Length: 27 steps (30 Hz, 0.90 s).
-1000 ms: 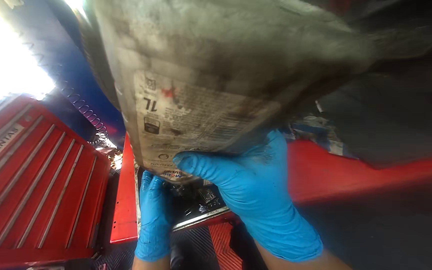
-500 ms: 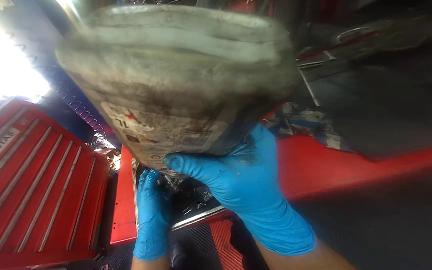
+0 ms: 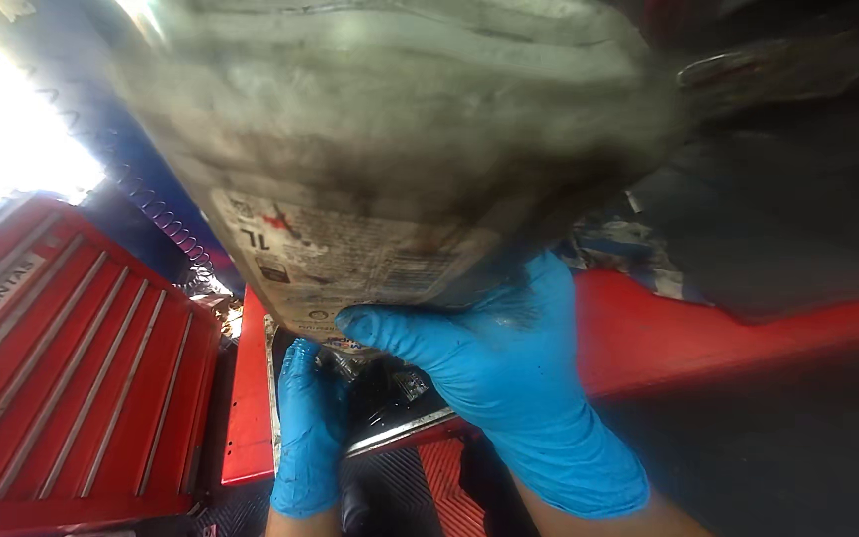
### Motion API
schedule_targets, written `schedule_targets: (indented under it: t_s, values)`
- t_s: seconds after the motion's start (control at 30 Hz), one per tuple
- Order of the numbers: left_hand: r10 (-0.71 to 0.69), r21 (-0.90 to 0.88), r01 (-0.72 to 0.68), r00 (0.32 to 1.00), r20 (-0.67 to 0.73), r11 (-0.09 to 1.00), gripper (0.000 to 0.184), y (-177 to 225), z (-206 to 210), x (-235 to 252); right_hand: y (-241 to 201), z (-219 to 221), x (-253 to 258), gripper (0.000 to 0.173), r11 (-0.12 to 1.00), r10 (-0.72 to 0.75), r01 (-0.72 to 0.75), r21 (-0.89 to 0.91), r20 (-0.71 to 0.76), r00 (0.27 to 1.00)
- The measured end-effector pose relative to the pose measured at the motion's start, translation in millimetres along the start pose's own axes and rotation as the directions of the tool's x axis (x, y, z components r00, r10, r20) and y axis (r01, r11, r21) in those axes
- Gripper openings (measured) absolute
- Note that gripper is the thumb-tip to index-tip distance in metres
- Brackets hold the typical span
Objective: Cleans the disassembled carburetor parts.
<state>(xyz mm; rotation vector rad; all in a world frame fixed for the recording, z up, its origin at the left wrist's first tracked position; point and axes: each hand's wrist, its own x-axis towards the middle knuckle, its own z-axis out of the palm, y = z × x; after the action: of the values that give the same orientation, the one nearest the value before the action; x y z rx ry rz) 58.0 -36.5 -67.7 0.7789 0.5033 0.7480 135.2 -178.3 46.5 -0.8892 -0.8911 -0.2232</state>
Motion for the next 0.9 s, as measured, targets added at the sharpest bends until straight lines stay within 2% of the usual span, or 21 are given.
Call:
schedule_targets:
  t_s: [0.07, 0.17, 0.33, 0.5, 0.57, 0.67, 0.8, 0.9]
  values:
    - [-0.018, 0.000, 0.018, 1.000, -0.008, 1.000, 0.024, 0, 0, 0, 1, -1, 0, 0.067, 1.000, 0.002, -0.002, 0.024, -0.001, 1.000]
    - [-0.075, -0.027, 0.075, 0.997, -0.022, 0.997, 0.033, 2, 0, -3, -1, 1, 1, 0.062, 0.982, 0.075, -0.075, 0.173, 0.006, 0.997]
    - [-0.184, -0.137, 0.179, 0.982, -0.029, 0.974, 0.040, 6, 8, -8, 0, 2, -2, 0.064, 0.995, 0.008, -0.008, 0.098, 0.002, 1.000]
    - [-0.233, -0.165, 0.216, 0.968, -0.092, 0.962, 0.050, 1, 9, -11, 0, 5, -2, 0.061, 0.971, 0.075, -0.075, 0.228, 0.008, 0.997]
    - [-0.216, -0.158, 0.203, 0.974, -0.070, 0.966, 0.049, -1, 8, -11, -1, 5, -3, 0.061, 0.981, 0.055, -0.059, 0.185, 0.023, 0.998]
    - [-0.215, -0.148, 0.197, 0.969, -0.119, 0.969, 0.044, -2, 13, -11, -1, 4, -4, 0.066, 0.998, -0.011, 0.009, 0.060, 0.027, 1.000]
    - [-0.263, -0.185, 0.228, 0.945, -0.192, 0.956, 0.051, -3, 15, -7, -3, 1, 0, 0.060, 0.984, 0.046, -0.046, 0.169, 0.008, 0.999]
    - [-0.320, -0.253, 0.274, 0.933, -0.163, 0.928, 0.052, -2, 14, -5, -4, -2, 0, 0.064, 0.998, -0.015, 0.016, 0.062, -0.012, 1.000]
